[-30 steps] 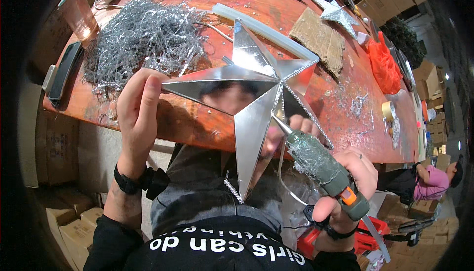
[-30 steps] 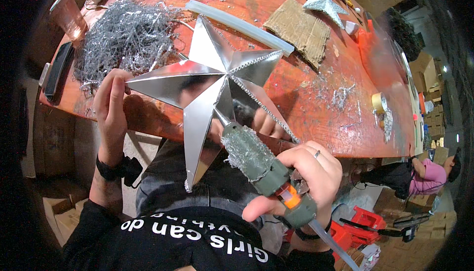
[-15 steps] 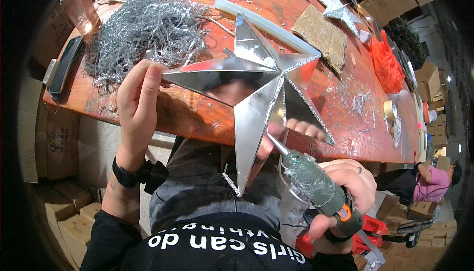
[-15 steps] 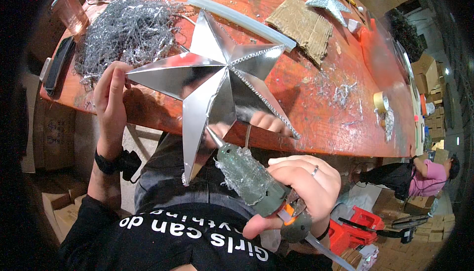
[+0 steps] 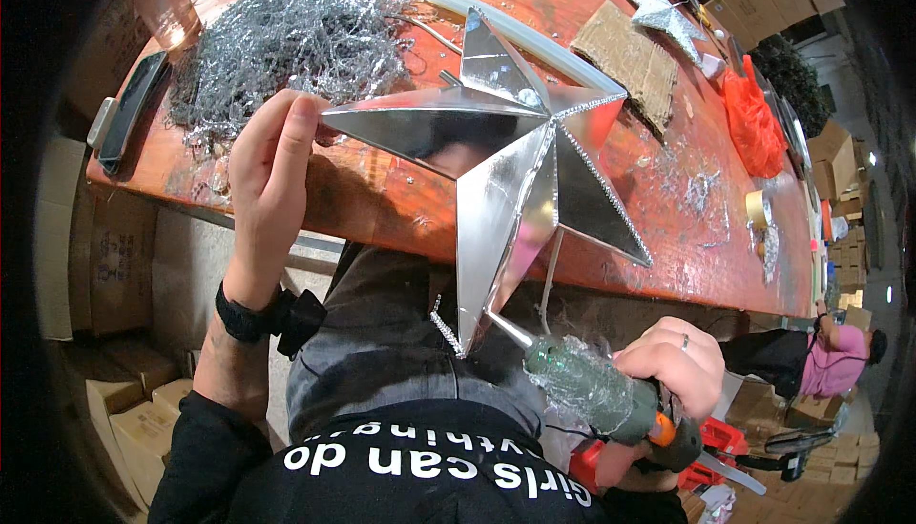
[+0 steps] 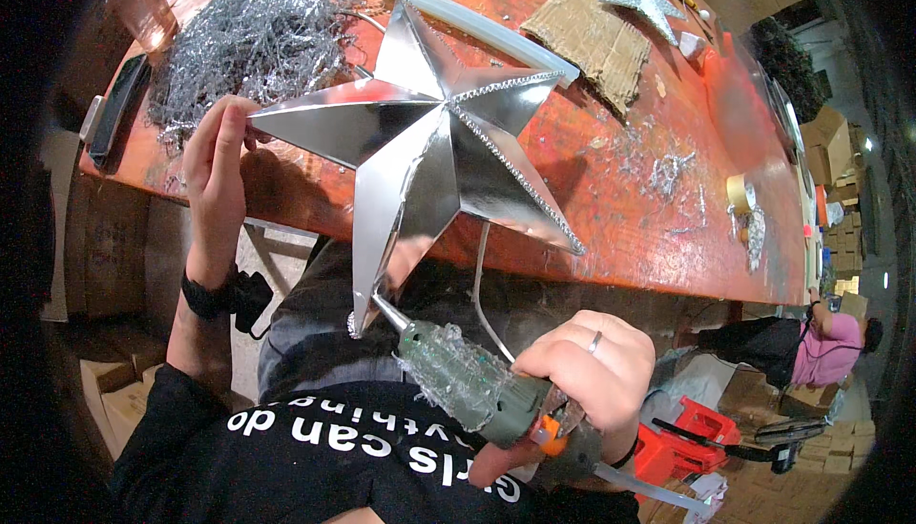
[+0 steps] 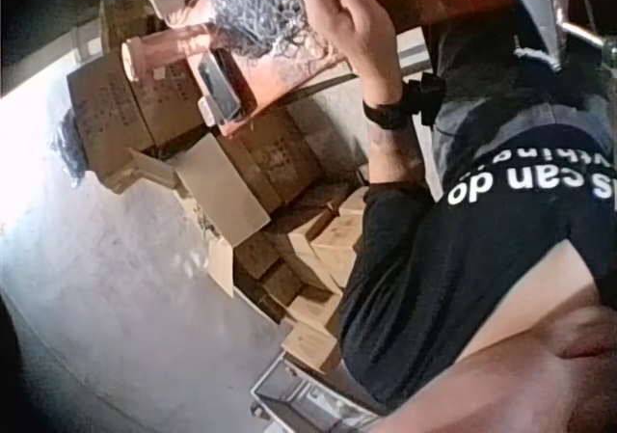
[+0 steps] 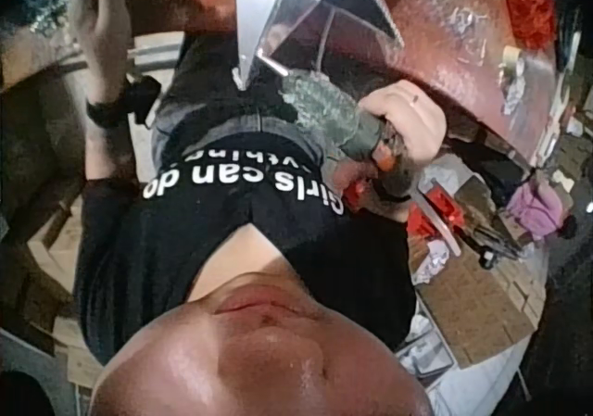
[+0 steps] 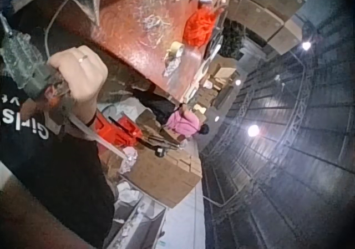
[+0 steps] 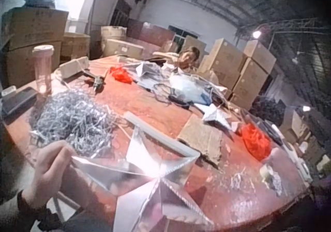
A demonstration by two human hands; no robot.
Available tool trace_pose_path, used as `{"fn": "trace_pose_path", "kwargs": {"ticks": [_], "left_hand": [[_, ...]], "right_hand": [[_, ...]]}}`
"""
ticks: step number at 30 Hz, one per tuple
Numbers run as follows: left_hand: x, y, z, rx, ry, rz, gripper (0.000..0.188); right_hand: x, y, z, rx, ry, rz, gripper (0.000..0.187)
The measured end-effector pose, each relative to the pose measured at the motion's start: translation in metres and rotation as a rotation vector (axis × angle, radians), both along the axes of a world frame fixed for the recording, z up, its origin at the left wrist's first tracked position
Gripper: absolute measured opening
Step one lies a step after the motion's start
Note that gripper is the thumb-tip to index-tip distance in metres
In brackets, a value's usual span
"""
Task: Assembling a large silver decorative star using a hot glue gun and beaded trim.
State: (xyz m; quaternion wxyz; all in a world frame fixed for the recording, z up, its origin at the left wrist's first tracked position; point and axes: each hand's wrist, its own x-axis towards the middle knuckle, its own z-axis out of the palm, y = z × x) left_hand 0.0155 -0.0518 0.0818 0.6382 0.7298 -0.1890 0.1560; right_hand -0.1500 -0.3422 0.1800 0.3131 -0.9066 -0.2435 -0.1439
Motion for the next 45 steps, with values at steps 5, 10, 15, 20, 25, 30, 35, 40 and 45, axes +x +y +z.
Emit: {"fn": "trace_pose_path", "kwargs": {"ticks": [5,10,15,20,25,30,35,40,45], "left_hand": [[0.002,0.003,-0.003,0.009,0.000,0.003,0.028],[0.007,0.003,-0.003,0.026,-0.101,0.053,0.024],[-0.028,0.005,0.014,0.263,-0.641,0.124,0.030],[-0.088,-0.007,0.019,0.152,0.383,-0.657,0.059],[-0.110,-0.017,0.009,-0.209,0.880,-0.893,0.039],[-0.126,-0.003,0.031,0.432,-0.208,-0.303,0.011],[-0.134,-0.015,0.050,0.545,-0.608,-0.349,0.027],[-0.145,-0.015,0.064,0.593,-0.635,-0.449,0.029],[-0.128,-0.002,0.081,0.663,-0.699,-0.684,0.025]], "right_hand": [[-0.001,-0.004,-0.002,-0.035,-0.016,0.138,0.074],[-0.004,-0.003,0.001,-0.005,0.092,0.159,0.053],[-0.017,-0.027,-0.018,0.169,-0.243,-0.236,0.076],[0.026,-0.086,-0.038,-0.613,-0.315,-0.740,0.052],[0.039,-0.131,-0.055,-0.677,-0.144,-0.706,0.048],[0.001,-0.066,-0.009,-0.333,-0.028,-0.741,0.027],[-0.017,0.044,0.000,-0.022,-0.004,-0.073,0.024],[-0.011,0.054,-0.020,-0.202,-0.261,0.149,0.027],[-0.032,0.036,-0.020,-0.220,-0.287,0.192,0.028]]}}
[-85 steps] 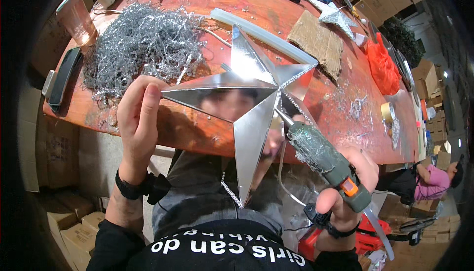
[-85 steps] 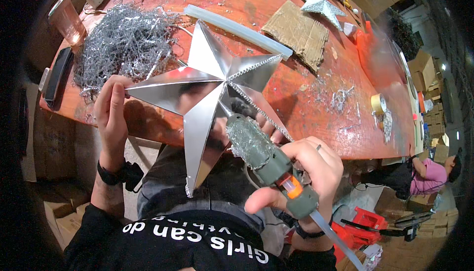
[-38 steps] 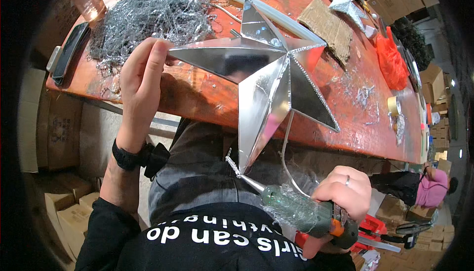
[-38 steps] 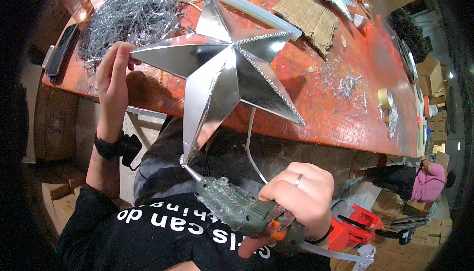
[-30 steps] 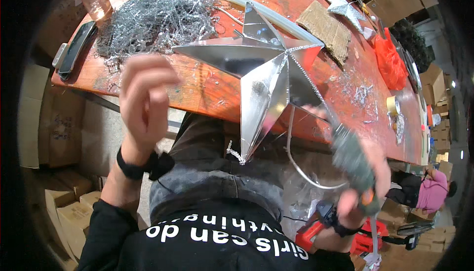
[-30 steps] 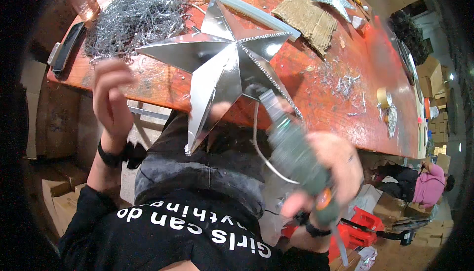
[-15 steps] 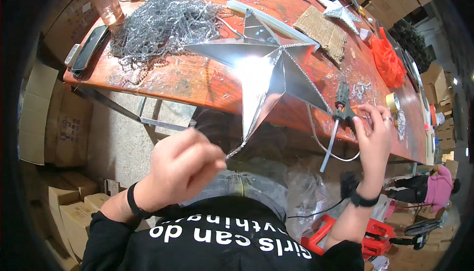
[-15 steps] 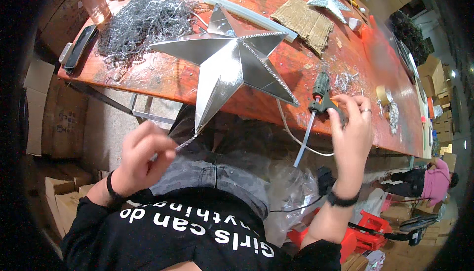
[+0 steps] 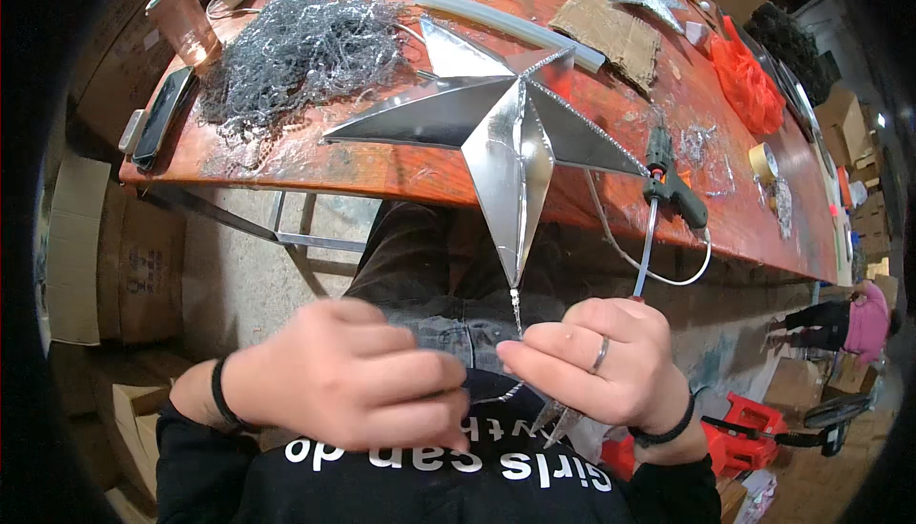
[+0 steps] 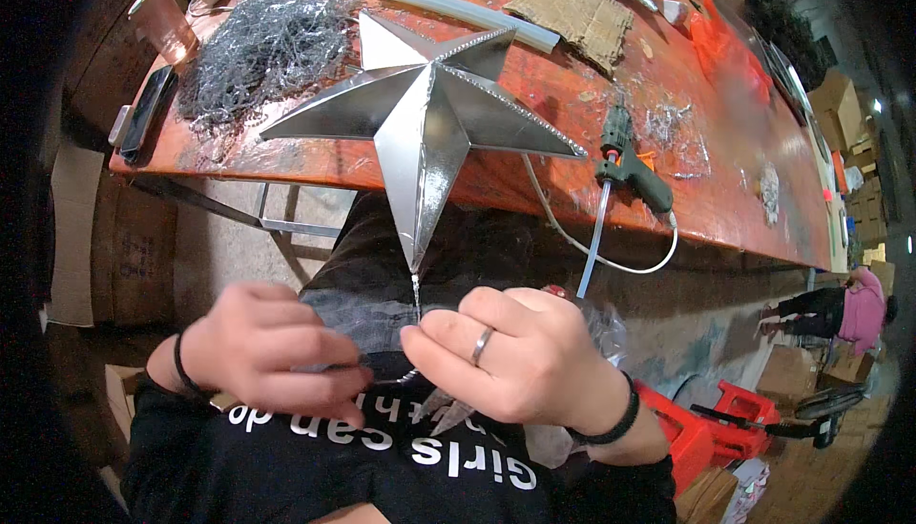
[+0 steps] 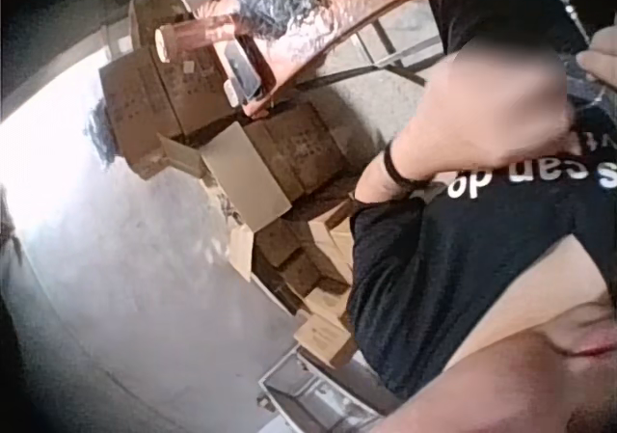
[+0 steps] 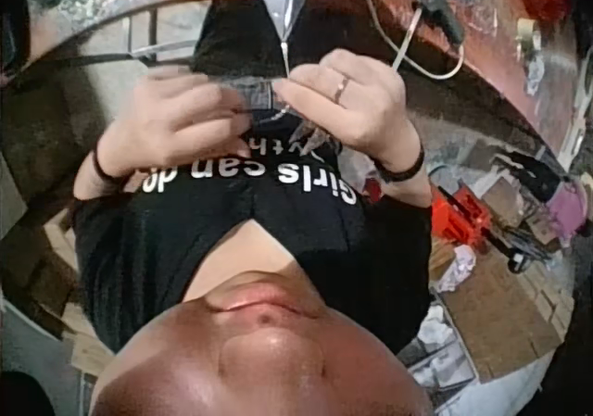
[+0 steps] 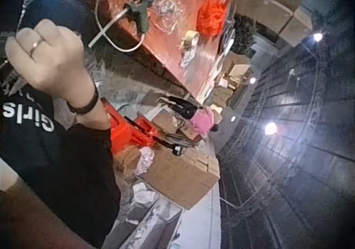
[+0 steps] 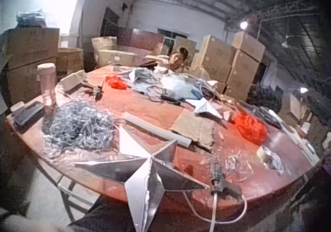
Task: Assembling a large silver decorative star using a hot glue gun and beaded trim.
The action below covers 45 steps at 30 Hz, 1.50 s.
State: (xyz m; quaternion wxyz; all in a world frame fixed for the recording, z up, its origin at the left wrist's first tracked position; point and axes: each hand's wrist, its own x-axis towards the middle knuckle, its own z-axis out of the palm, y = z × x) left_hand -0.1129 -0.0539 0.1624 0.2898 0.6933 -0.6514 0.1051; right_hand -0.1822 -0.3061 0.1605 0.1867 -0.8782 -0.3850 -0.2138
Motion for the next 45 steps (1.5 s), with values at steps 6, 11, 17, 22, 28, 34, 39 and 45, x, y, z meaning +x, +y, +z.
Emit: {"fn": "trace_pose_path", "kwargs": {"ticks": [6,11,17,22,28,34,39,45], "left_hand": [[0.073,-0.005,0.016,-0.041,0.080,0.222,0.034],[0.127,-0.037,0.037,0.053,-0.067,0.172,0.078],[0.154,-0.064,0.036,0.466,0.366,0.163,0.111],[0.161,-0.063,0.017,0.294,0.343,0.043,0.117],[0.156,-0.069,0.023,0.287,0.345,0.057,0.119],[0.154,-0.068,0.032,0.369,0.415,0.075,0.111],[0.154,-0.069,0.039,0.469,0.441,0.103,0.103],[0.155,-0.069,0.031,0.318,0.338,0.141,0.097]], "right_hand": [[-0.009,-0.008,0.014,-0.088,0.039,-0.060,0.025],[-0.001,-0.009,0.019,0.015,-0.058,-0.018,0.030],[0.023,-0.011,0.043,0.306,0.336,-0.065,0.018],[0.057,-0.013,0.047,0.468,0.519,-0.204,0.010],[0.097,-0.017,0.037,0.793,0.716,-0.186,0.010],[0.118,-0.014,0.024,0.529,0.419,-0.261,0.011],[0.127,-0.013,0.024,0.374,0.258,-0.217,0.015],[0.134,-0.012,0.018,0.397,0.330,-0.311,0.015]]}}
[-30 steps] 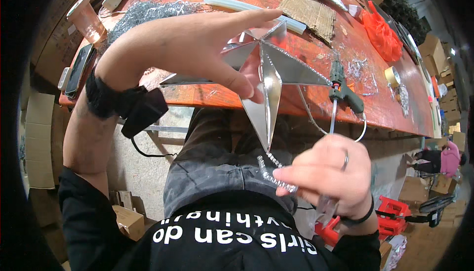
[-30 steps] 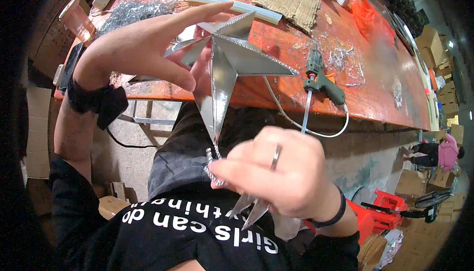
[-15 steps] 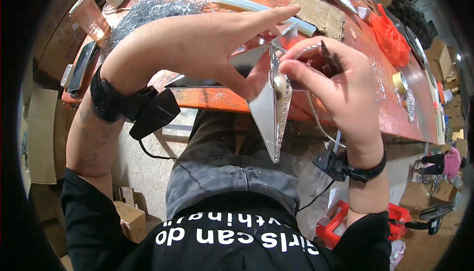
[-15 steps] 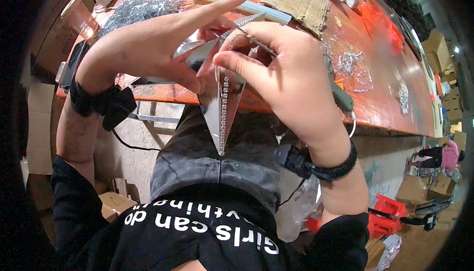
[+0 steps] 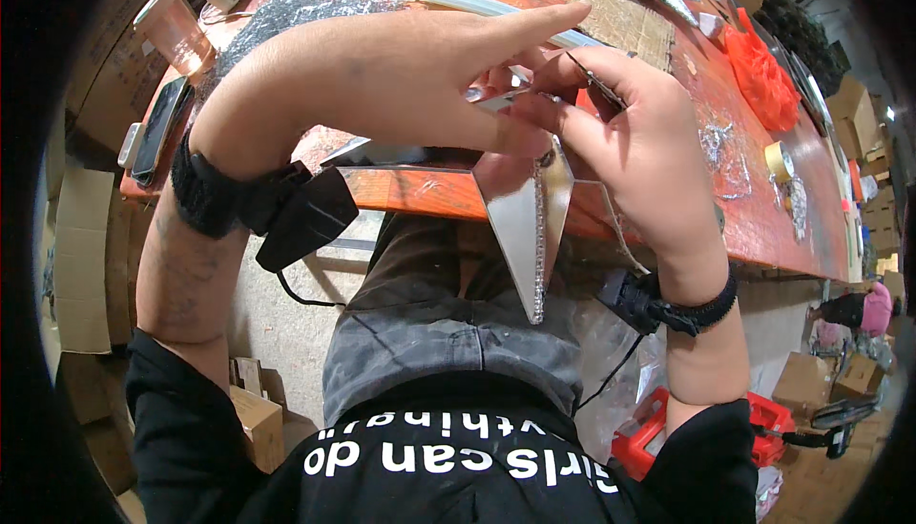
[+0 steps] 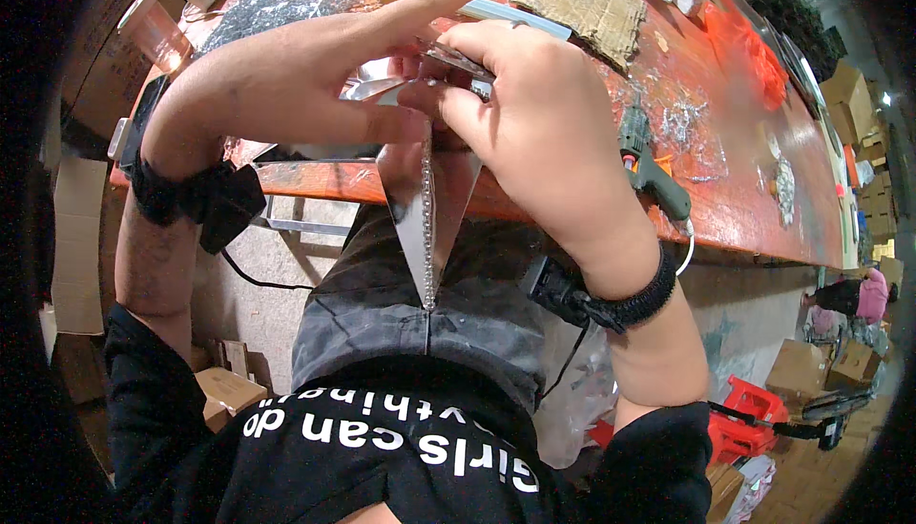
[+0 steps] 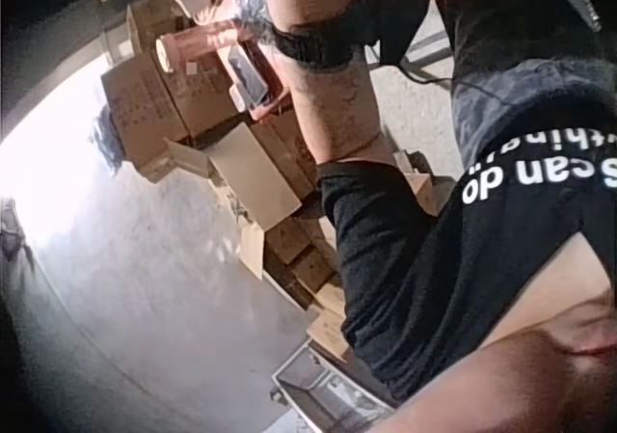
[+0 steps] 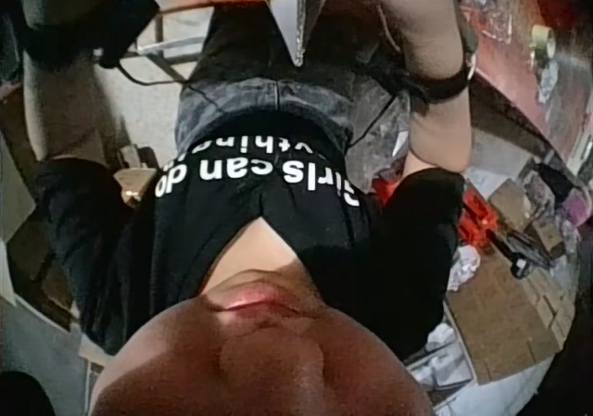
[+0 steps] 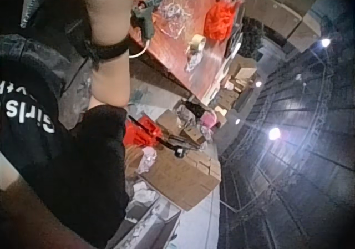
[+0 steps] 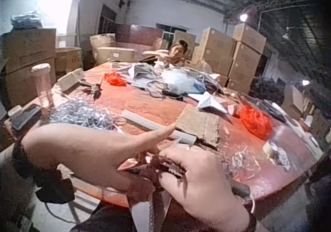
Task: Assembling a large silver decorative star using a hot glue gun and beaded trim.
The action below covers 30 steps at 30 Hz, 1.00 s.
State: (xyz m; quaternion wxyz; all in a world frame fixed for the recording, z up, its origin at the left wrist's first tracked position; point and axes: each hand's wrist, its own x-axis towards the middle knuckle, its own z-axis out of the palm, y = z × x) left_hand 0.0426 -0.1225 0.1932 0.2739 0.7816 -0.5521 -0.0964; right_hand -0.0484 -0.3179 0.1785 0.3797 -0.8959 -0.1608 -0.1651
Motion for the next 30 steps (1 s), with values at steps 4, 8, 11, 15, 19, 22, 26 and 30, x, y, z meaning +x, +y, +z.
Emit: {"fn": "trace_pose_path", "kwargs": {"ticks": [4,8,11,15,19,22,26,30], "left_hand": [[-0.004,-0.002,0.006,0.003,-0.008,0.034,0.086],[-0.004,-0.003,0.006,0.037,-0.005,0.098,0.077],[-0.006,-0.003,0.006,0.058,-0.057,0.131,0.072],[-0.003,-0.005,0.007,0.063,-0.018,0.104,0.069],[-0.002,-0.004,0.001,0.020,-0.033,0.116,0.065],[-0.001,-0.006,0.000,0.019,-0.045,0.120,0.063],[-0.006,-0.008,0.008,0.076,-0.012,0.133,0.061],[-0.005,-0.009,0.004,0.065,-0.001,0.147,0.062]], "right_hand": [[0.002,0.002,0.002,0.037,0.023,0.002,0.016],[0.004,0.004,0.002,-0.009,-0.047,-0.033,0.027],[0.005,0.004,0.002,-0.009,-0.039,-0.054,0.027],[0.006,0.002,0.001,0.024,-0.021,-0.070,0.027],[0.006,0.001,0.000,0.017,-0.029,-0.082,0.026],[0.007,0.001,0.001,-0.036,-0.040,-0.094,0.026],[0.009,-0.002,-0.004,0.056,-0.085,-0.063,0.022],[0.007,-0.007,0.002,-0.012,-0.067,-0.015,0.014]]}}
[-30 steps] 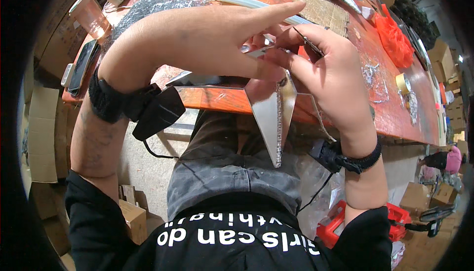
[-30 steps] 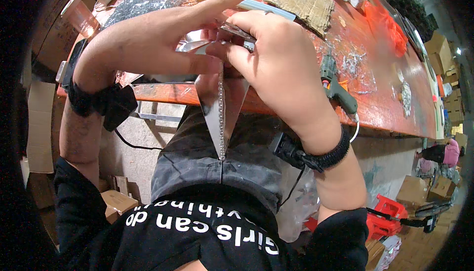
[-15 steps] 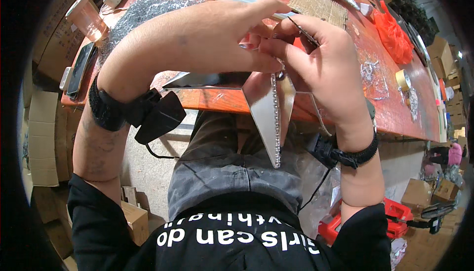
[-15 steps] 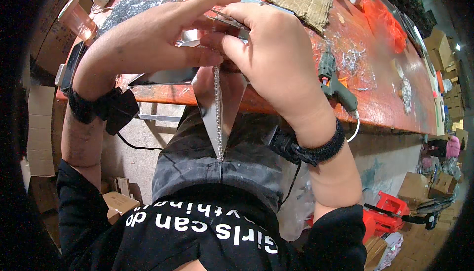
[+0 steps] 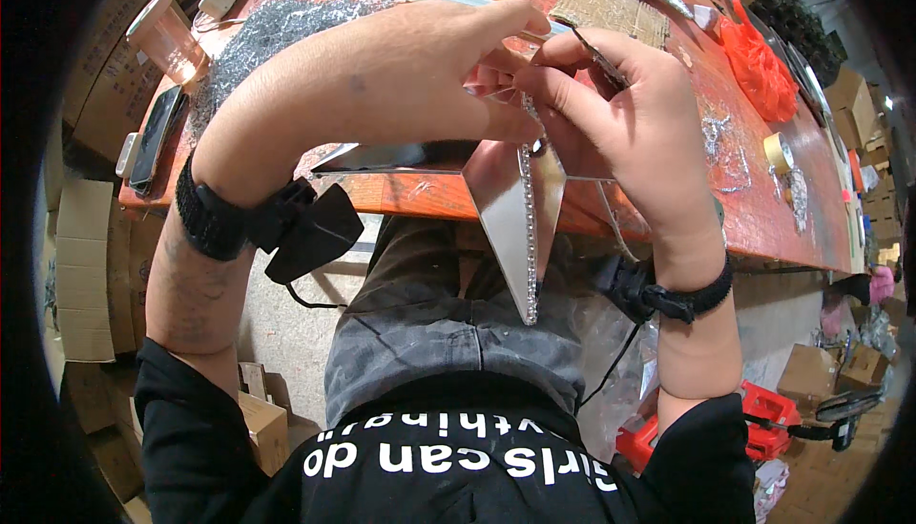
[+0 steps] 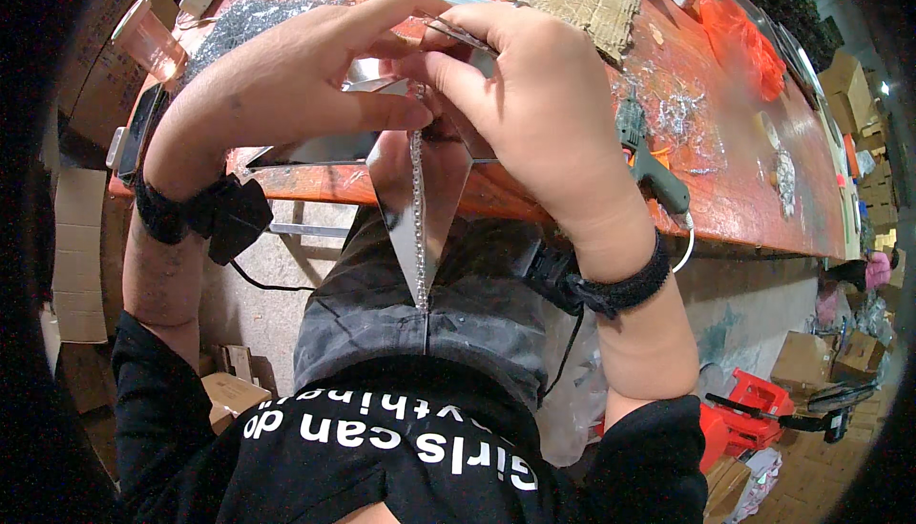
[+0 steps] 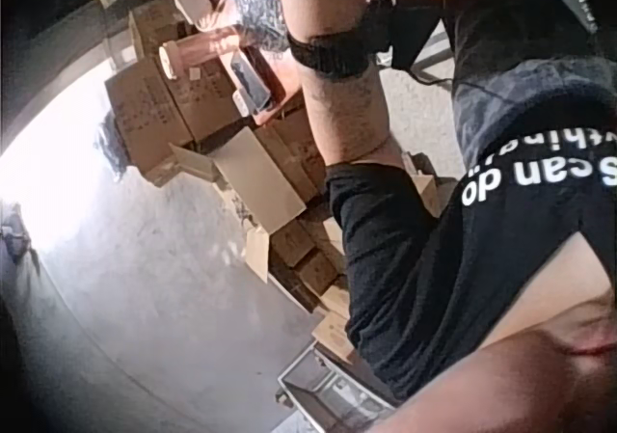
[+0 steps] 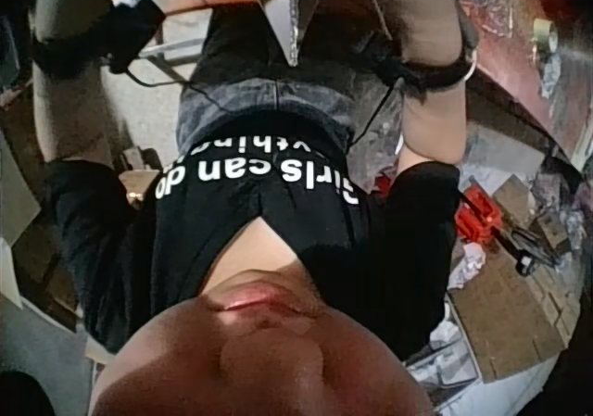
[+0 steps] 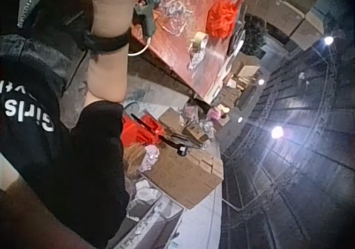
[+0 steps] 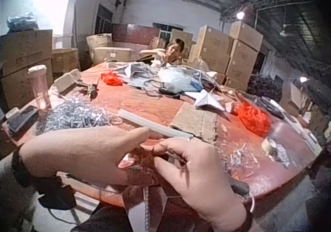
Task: Assembling a large silver decorative star using a hot glue gun and beaded trim.
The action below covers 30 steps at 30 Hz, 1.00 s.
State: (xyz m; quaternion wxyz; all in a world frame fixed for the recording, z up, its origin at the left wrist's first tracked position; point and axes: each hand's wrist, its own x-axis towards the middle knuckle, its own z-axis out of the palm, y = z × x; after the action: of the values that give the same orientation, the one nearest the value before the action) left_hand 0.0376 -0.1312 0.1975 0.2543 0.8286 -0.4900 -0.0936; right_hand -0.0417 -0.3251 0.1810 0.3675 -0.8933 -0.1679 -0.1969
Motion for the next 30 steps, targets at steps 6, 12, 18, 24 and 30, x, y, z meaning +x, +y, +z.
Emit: {"fn": "trace_pose_path", "kwargs": {"ticks": [6,12,18,24,30], "left_hand": [[-0.004,0.001,0.002,-0.012,-0.020,0.030,0.064],[-0.003,0.002,0.000,-0.014,-0.088,0.005,0.068],[-0.004,0.003,-0.001,-0.026,-0.058,0.018,0.069],[-0.002,0.001,-0.001,-0.028,-0.065,0.017,0.070],[-0.005,0.001,0.001,-0.022,-0.054,0.029,0.058]], "right_hand": [[0.001,-0.002,0.000,-0.024,0.021,-0.028,0.013],[0.002,0.000,-0.003,0.042,0.065,-0.014,0.012],[0.010,0.002,-0.011,-0.039,-0.169,-0.044,0.020],[0.011,0.000,-0.008,-0.132,-0.174,-0.085,0.019],[-0.002,-0.011,0.005,0.322,-0.217,-0.133,0.029]]}}
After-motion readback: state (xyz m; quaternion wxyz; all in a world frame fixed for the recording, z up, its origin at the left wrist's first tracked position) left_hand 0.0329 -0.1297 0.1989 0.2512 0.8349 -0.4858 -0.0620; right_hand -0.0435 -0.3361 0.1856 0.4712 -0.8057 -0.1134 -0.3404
